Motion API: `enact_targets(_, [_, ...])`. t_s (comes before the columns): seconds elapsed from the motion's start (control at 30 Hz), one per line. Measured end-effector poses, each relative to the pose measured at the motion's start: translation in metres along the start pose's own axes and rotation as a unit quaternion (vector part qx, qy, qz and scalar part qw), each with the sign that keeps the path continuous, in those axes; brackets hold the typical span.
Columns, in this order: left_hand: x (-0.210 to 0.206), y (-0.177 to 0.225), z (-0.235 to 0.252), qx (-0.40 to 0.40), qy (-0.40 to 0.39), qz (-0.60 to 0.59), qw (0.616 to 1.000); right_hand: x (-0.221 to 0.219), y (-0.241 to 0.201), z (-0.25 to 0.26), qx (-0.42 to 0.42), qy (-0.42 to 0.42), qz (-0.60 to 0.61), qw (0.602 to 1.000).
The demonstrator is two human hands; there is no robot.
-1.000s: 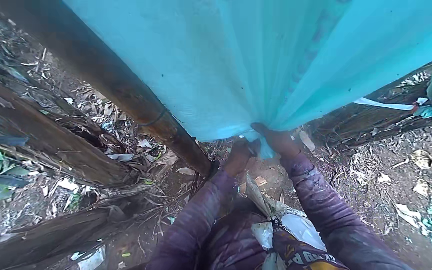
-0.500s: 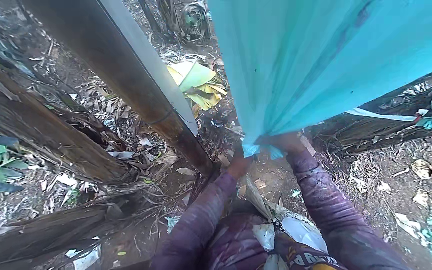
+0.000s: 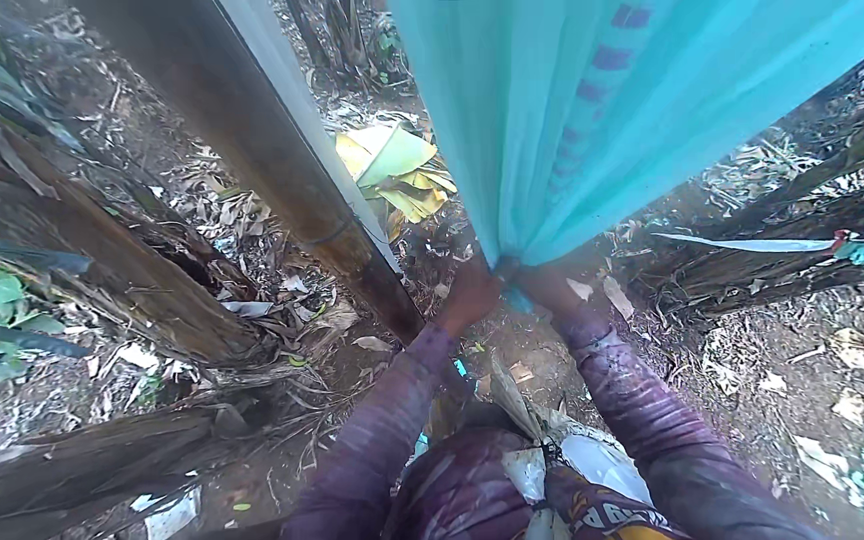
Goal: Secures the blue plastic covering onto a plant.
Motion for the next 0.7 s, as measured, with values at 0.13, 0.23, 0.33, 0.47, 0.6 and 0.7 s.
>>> enact_targets(0.13, [-0.012,-0.007,0.001,-0.034,-0.027,0.082,0.996,-0.025,0.021,-0.009,-0.014,0.068,-0.140,0.988])
enact_targets(0.23, [-0.006,0.000,-0.001,-0.041,-0.061,0.119,0.990,-0.040,0.029,-0.014,0.013,0.114,-0.226,0.967])
enact_targets(0.33, [-0.001,-0.004,-0.003,-0.071,-0.069,0.161,0.982,-0.049,0.032,-0.015,0.098,0.158,-0.260,0.948])
enact_targets(0.47, [-0.002,-0.005,-0.006,-0.020,-0.053,0.207,0.977,-0.053,0.036,-0.019,0.064,0.106,-0.231,0.965])
enact_targets(0.6, [-0.003,-0.001,-0.005,0.002,-0.059,0.245,0.968,-0.050,0.041,-0.019,0.061,0.030,-0.204,0.977])
enact_targets(0.7, [0.001,-0.004,-0.008,0.018,-0.052,0.223,0.973,-0.044,0.040,-0.022,0.076,-0.064,-0.241,0.966])
Point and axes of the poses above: each hand's wrist, its own z-axis towards the middle knuckle, its own x-axis out of the back of the hand, y = z × x, the point moved 5 cm from there along z, towards the middle knuckle, and after that the axes turned 10 degrees about -y, right-handed, at the moved point
